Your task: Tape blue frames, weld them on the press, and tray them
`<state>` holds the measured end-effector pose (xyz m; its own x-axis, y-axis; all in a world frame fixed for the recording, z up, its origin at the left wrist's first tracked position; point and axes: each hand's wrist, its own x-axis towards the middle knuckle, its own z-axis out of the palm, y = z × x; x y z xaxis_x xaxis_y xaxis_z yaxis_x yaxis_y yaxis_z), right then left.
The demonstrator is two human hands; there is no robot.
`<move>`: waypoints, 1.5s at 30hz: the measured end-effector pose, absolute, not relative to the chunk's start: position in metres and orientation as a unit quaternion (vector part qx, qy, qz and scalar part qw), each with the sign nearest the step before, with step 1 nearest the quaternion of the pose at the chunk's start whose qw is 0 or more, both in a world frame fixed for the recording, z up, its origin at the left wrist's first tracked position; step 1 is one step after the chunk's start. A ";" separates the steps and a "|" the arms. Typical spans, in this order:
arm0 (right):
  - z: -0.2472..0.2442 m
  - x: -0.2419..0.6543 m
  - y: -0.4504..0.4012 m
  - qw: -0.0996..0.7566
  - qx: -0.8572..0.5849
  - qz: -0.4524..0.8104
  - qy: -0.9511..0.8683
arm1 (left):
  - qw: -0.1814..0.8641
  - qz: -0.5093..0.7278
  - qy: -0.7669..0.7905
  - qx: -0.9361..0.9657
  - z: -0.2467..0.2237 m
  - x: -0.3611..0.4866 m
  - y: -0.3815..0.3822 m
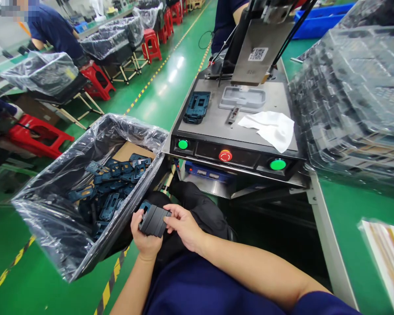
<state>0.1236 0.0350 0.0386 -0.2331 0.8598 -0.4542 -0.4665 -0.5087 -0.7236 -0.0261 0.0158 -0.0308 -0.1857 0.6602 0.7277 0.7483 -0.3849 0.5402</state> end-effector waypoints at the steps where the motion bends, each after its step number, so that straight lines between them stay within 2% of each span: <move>1: 0.038 0.124 0.035 0.442 -0.435 0.752 -0.225 | 0.040 -0.535 -0.552 -0.638 -0.031 -0.026 0.016; 45: 0.036 0.124 0.034 0.443 -0.433 0.751 -0.227 | 0.024 -0.530 -0.553 -0.642 -0.030 -0.026 0.015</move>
